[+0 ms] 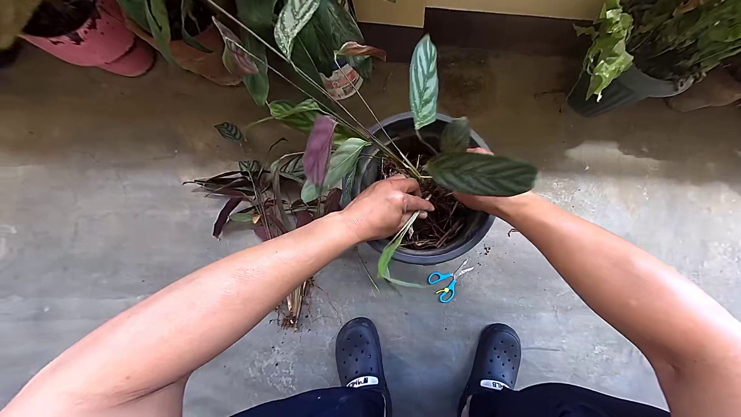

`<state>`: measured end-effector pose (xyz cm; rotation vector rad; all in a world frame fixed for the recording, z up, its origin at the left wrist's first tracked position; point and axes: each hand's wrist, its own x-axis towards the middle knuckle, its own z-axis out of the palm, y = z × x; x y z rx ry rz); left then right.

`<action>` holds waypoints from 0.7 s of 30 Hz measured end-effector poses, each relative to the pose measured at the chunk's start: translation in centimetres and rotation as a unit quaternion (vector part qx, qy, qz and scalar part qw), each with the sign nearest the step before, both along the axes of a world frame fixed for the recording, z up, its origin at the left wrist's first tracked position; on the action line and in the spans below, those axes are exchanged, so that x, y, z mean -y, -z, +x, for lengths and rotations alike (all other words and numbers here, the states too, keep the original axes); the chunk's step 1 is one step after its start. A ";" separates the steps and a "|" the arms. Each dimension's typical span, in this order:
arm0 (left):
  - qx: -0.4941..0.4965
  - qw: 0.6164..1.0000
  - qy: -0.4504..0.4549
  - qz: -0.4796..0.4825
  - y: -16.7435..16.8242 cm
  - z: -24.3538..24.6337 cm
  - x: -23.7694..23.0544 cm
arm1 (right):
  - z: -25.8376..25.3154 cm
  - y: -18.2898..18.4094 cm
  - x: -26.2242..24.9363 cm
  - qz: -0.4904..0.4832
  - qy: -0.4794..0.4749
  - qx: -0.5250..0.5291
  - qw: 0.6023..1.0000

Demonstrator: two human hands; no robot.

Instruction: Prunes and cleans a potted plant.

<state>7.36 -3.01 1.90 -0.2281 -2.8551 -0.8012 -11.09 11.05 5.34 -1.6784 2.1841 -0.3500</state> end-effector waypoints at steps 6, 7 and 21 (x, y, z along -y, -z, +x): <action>0.077 0.963 -0.171 0.193 0.0 0.0 0.0 | -1.5 2.1 1.3 0.048 0.129 0.125 0.983; 0.133 0.947 -0.200 0.214 -0.6 -0.2 0.0 | -1.5 2.1 1.7 0.057 0.137 0.142 0.979; 0.161 0.954 -0.184 -0.173 -0.3 0.4 3.0 | 1.0 6.7 5.7 0.009 0.049 0.233 0.971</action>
